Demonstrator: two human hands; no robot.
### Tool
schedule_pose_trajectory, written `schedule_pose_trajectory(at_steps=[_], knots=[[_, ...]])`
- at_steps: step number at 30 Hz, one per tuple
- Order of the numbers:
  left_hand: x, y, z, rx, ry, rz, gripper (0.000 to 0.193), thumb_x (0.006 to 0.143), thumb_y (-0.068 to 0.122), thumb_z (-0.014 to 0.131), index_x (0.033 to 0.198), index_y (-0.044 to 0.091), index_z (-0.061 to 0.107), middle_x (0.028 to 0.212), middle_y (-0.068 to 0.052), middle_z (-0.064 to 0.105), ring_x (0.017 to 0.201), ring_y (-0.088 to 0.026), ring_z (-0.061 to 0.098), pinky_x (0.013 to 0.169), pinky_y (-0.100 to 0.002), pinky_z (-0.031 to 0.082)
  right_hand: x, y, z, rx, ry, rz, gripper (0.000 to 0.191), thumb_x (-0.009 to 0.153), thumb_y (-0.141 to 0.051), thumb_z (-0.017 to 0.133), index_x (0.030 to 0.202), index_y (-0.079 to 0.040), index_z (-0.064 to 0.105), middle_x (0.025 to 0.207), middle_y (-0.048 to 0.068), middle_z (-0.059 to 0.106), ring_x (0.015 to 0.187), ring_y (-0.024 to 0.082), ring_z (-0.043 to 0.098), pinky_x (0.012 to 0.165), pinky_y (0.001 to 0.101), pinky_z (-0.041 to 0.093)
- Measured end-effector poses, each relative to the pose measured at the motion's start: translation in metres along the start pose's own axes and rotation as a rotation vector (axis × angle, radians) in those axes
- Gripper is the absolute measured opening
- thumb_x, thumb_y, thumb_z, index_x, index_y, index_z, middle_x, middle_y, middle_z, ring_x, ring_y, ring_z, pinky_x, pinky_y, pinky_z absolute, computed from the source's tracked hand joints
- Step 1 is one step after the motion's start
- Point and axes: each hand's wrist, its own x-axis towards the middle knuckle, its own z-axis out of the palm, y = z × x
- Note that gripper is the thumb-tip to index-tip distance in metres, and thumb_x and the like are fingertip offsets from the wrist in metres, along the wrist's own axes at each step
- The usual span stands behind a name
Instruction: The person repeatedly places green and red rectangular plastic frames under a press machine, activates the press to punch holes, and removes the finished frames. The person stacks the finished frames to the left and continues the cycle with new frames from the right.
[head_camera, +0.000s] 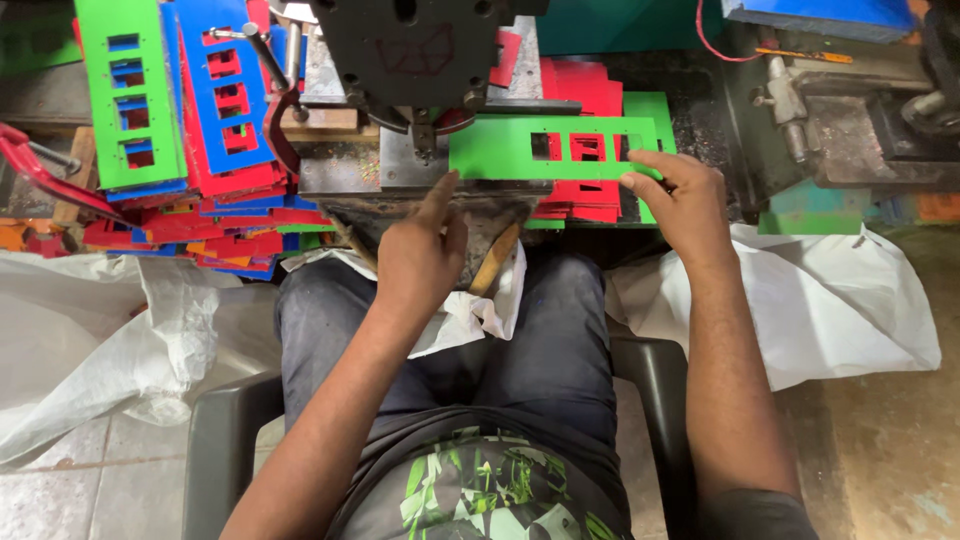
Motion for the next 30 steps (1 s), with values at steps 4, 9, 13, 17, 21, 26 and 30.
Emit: schedule_pose_trajectory(at_steps=[4,9,13,17,21,26,30], knots=[[0.003,-0.008,-0.001,0.271,-0.081,0.021,0.055,0.09,0.014,0.067,0.145,0.008,0.058,0.084,-0.022,0.072,0.064,-0.039,0.068,0.059,-0.05,0.054,0.002,0.002,0.015,-0.009,0.068,0.068,0.037,0.09,-0.016,0.086,0.124,-0.007,0.076,0.097,0.013,0.075,0.079,0.016,0.069,0.074,0.0308,0.055],[0.0,-0.013,0.0,0.332,-0.127,0.016,0.058,0.089,0.015,0.067,0.146,0.007,0.057,0.086,-0.024,0.072,0.06,-0.038,0.068,0.055,-0.049,0.054,-0.005,0.011,0.025,0.087,0.083,0.061,0.05,0.086,-0.013,0.087,0.132,-0.003,0.069,0.106,0.014,0.073,0.077,0.012,0.069,0.07,0.0263,0.055],[-0.002,-0.017,-0.002,0.314,-0.095,0.053,0.06,0.088,0.016,0.068,0.147,0.008,0.056,0.088,-0.024,0.072,0.068,-0.038,0.07,0.059,-0.049,0.056,-0.003,0.016,0.029,0.014,0.095,0.098,0.05,0.086,-0.012,0.089,0.132,-0.004,0.072,0.103,0.015,0.073,0.076,0.013,0.067,0.069,0.0269,0.054],[-0.004,-0.019,-0.005,0.323,-0.086,0.05,0.057,0.091,0.016,0.068,0.147,0.011,0.057,0.092,-0.023,0.074,0.072,-0.038,0.071,0.062,-0.048,0.057,-0.003,0.014,0.032,0.158,0.073,0.207,0.049,0.087,-0.013,0.086,0.133,-0.004,0.071,0.108,0.012,0.078,0.078,0.011,0.066,0.068,0.0256,0.053],[-0.004,-0.02,-0.007,0.308,-0.104,0.021,0.059,0.09,0.017,0.069,0.147,0.009,0.056,0.09,-0.022,0.073,0.074,-0.038,0.072,0.064,-0.049,0.057,-0.004,0.009,0.033,0.055,0.092,0.072,0.048,0.086,-0.009,0.089,0.13,0.001,0.071,0.112,0.015,0.076,0.086,0.012,0.071,0.077,0.0255,0.057],[-0.004,-0.021,-0.008,0.296,-0.088,0.041,0.057,0.092,0.017,0.068,0.147,0.01,0.055,0.092,-0.02,0.074,0.075,-0.038,0.072,0.064,-0.049,0.056,-0.004,0.006,0.036,0.165,0.069,0.138,0.047,0.089,-0.007,0.085,0.133,0.001,0.069,0.117,0.013,0.077,0.091,0.01,0.071,0.079,0.0246,0.057],[-0.004,-0.021,-0.009,0.295,-0.117,0.034,0.059,0.092,0.018,0.068,0.148,0.009,0.054,0.087,-0.02,0.073,0.074,-0.038,0.071,0.063,-0.049,0.055,-0.004,0.007,0.037,0.167,0.07,0.152,0.048,0.089,-0.007,0.086,0.133,0.001,0.069,0.115,0.013,0.076,0.09,0.01,0.071,0.079,0.0241,0.057]])
